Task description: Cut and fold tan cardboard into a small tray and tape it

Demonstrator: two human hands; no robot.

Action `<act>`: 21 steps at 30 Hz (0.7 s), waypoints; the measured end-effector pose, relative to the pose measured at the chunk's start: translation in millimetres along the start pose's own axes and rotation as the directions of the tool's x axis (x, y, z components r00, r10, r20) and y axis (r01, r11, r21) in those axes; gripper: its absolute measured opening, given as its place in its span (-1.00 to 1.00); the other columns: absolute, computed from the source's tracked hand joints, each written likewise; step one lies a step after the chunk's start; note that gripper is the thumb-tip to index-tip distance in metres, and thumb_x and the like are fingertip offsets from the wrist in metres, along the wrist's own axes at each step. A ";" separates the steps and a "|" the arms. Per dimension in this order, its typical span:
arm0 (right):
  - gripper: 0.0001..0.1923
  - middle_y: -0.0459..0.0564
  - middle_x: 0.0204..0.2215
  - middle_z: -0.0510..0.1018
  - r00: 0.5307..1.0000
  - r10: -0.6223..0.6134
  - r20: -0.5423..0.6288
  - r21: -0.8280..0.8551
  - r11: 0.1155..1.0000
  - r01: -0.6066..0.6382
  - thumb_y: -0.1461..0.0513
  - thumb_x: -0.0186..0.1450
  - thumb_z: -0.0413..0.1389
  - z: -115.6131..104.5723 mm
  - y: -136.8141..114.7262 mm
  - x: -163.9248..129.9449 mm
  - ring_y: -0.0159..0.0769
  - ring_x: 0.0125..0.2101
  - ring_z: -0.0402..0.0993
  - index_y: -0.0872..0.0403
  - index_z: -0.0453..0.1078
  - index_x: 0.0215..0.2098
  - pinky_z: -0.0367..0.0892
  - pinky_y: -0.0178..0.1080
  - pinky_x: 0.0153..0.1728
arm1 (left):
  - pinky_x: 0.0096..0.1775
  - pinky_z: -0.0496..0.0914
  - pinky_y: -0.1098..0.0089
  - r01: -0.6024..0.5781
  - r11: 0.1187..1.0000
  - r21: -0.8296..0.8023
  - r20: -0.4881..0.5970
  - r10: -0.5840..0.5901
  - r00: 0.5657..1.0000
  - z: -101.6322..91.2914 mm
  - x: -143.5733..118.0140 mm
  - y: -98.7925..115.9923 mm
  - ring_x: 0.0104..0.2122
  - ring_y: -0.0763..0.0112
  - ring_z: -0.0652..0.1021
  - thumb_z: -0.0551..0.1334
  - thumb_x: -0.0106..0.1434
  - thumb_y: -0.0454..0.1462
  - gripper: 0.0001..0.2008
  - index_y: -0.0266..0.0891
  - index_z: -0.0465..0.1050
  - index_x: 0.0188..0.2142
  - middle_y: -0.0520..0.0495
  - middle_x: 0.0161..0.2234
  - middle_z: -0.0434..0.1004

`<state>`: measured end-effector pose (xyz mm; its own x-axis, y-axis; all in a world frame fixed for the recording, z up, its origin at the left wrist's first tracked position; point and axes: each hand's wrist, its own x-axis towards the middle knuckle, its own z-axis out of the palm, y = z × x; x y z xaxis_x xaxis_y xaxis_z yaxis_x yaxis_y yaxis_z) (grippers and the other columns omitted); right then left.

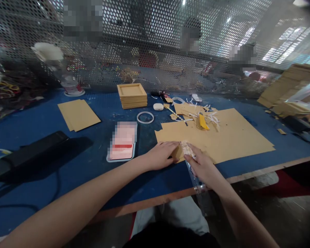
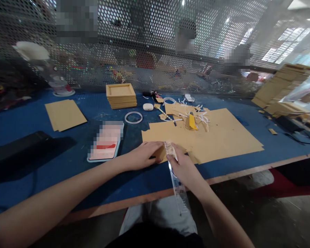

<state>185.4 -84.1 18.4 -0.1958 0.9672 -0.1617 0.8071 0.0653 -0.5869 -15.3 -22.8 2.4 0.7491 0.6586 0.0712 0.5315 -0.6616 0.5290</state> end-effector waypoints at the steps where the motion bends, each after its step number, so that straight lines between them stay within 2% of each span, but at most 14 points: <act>1: -0.38 0.17 -0.25 0.59 0.997 0.015 -0.069 -0.016 1.000 -0.016 0.01 0.39 -0.19 2.9 -2.2 1.5 -0.02 -0.26 0.55 0.09 -0.03 0.34 0.40 -0.05 -0.25 | 0.20 0.14 0.15 0.009 1.000 -0.006 -0.005 -0.009 1.000 0.7 0.2 -0.3 0.23 0.17 0.23 0.19 0.28 -0.17 -0.40 -0.35 0.09 0.24 -0.28 0.25 0.18; 3: -0.38 0.22 -0.13 0.57 0.987 0.034 -0.159 -0.060 0.997 -0.044 0.01 0.37 -0.10 7.0 -4.4 3.4 0.04 -0.14 0.52 0.12 0.07 0.31 0.36 -0.01 -0.12 | 0.23 0.09 0.15 0.039 0.999 -0.026 -0.030 -0.040 0.999 2.1 0.5 -1.2 0.28 0.14 0.14 0.21 0.25 -0.16 -0.30 -0.41 -0.01 0.27 -0.34 0.29 0.06; 6: -0.40 0.24 -0.16 0.59 0.985 0.018 -0.172 -0.144 0.989 -0.043 0.05 0.37 -0.10 11.9 -5.4 2.8 0.03 -0.15 0.54 0.19 0.12 0.28 0.36 -0.02 -0.12 | 0.26 0.04 0.15 0.085 0.995 -0.050 -0.056 -0.088 0.995 3.6 0.8 -1.9 0.32 0.11 0.02 0.24 0.21 -0.16 -0.21 -0.46 -0.10 0.29 -0.40 0.32 -0.08; 9: -0.42 0.23 -0.23 0.62 0.988 -0.036 -0.147 -0.233 0.973 0.000 0.08 0.39 -0.14 15.8 -8.7 0.4 0.03 -0.18 0.56 0.23 0.13 0.28 0.39 -0.04 -0.17 | 0.27 0.05 0.17 0.083 0.995 -0.050 -0.053 -0.086 0.995 3.7 0.8 -1.8 0.31 0.12 0.03 0.24 0.19 -0.18 -0.22 -0.46 -0.06 0.28 -0.40 0.31 -0.06; 13: -0.43 0.27 -0.23 0.62 0.994 -0.050 -0.099 -0.356 0.934 0.012 0.11 0.41 -0.17 15.9 -14.2 0.5 0.05 -0.22 0.58 0.26 0.10 0.29 0.40 -0.04 -0.22 | 0.26 0.07 0.15 0.068 0.996 -0.052 -0.064 -0.071 0.995 3.0 0.6 -1.8 0.30 0.13 0.07 0.22 0.19 -0.21 -0.28 -0.44 -0.02 0.26 -0.39 0.30 -0.01; 16: -0.46 0.24 -0.23 0.63 0.997 -0.042 -0.069 -0.432 0.902 0.008 0.13 0.41 -0.15 11.1 -13.5 3.4 0.03 -0.26 0.60 0.23 0.13 0.28 0.41 -0.06 -0.25 | 0.25 0.09 0.12 0.039 0.997 -0.067 -0.062 -0.043 0.997 2.9 0.4 -2.5 0.28 0.12 0.11 0.20 0.21 -0.21 -0.33 -0.41 0.02 0.24 -0.37 0.28 0.04; 21: -0.48 0.18 -0.15 0.62 0.999 -0.045 -0.020 -0.481 0.876 0.030 0.11 0.41 -0.16 0.3 -5.5 8.6 0.01 -0.19 0.58 0.14 0.18 0.26 0.40 -0.06 -0.20 | 0.25 0.09 0.14 0.024 0.998 -0.063 -0.051 -0.027 0.998 3.1 0.4 -2.8 0.28 0.15 0.12 0.20 0.23 -0.21 -0.37 -0.41 0.06 0.22 -0.35 0.27 0.07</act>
<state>179.0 -76.1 20.0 -0.2209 0.9680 -0.1190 0.9692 0.2042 -0.1377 -15.3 -21.8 -1.7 0.7135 0.6935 0.0997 0.5233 -0.6221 0.5824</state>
